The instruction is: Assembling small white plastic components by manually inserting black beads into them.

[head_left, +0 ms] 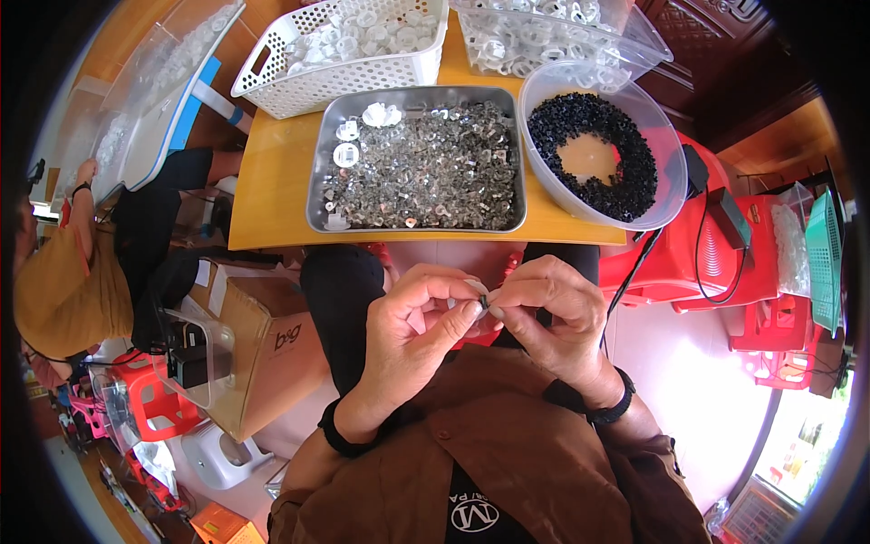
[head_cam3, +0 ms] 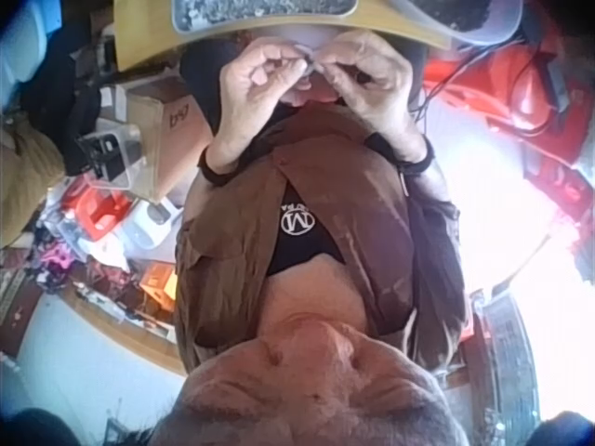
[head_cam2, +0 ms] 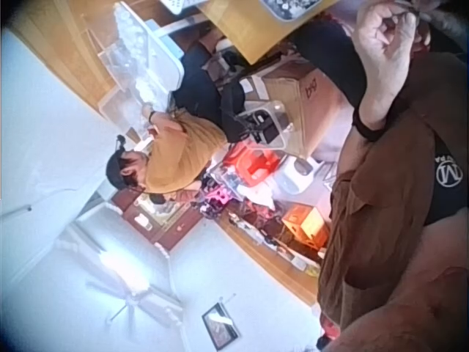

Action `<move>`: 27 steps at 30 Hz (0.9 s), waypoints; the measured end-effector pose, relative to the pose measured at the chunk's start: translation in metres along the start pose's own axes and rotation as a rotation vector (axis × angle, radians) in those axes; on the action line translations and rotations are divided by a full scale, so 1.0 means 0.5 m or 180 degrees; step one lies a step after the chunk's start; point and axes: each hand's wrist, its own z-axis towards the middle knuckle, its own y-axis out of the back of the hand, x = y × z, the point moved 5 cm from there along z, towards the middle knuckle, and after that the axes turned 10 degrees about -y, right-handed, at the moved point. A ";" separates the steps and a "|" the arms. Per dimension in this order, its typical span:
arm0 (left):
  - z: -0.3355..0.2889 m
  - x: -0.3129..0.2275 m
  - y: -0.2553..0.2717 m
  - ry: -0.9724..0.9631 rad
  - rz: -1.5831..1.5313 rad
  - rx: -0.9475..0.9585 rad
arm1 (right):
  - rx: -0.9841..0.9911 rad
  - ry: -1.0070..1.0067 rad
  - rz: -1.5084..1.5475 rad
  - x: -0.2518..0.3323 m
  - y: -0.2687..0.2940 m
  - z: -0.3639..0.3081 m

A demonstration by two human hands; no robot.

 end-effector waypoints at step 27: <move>0.000 -0.016 0.001 -0.0642 0.0605 -0.0134 | 0.0247 -0.0893 0.0708 -0.025 -0.025 -0.009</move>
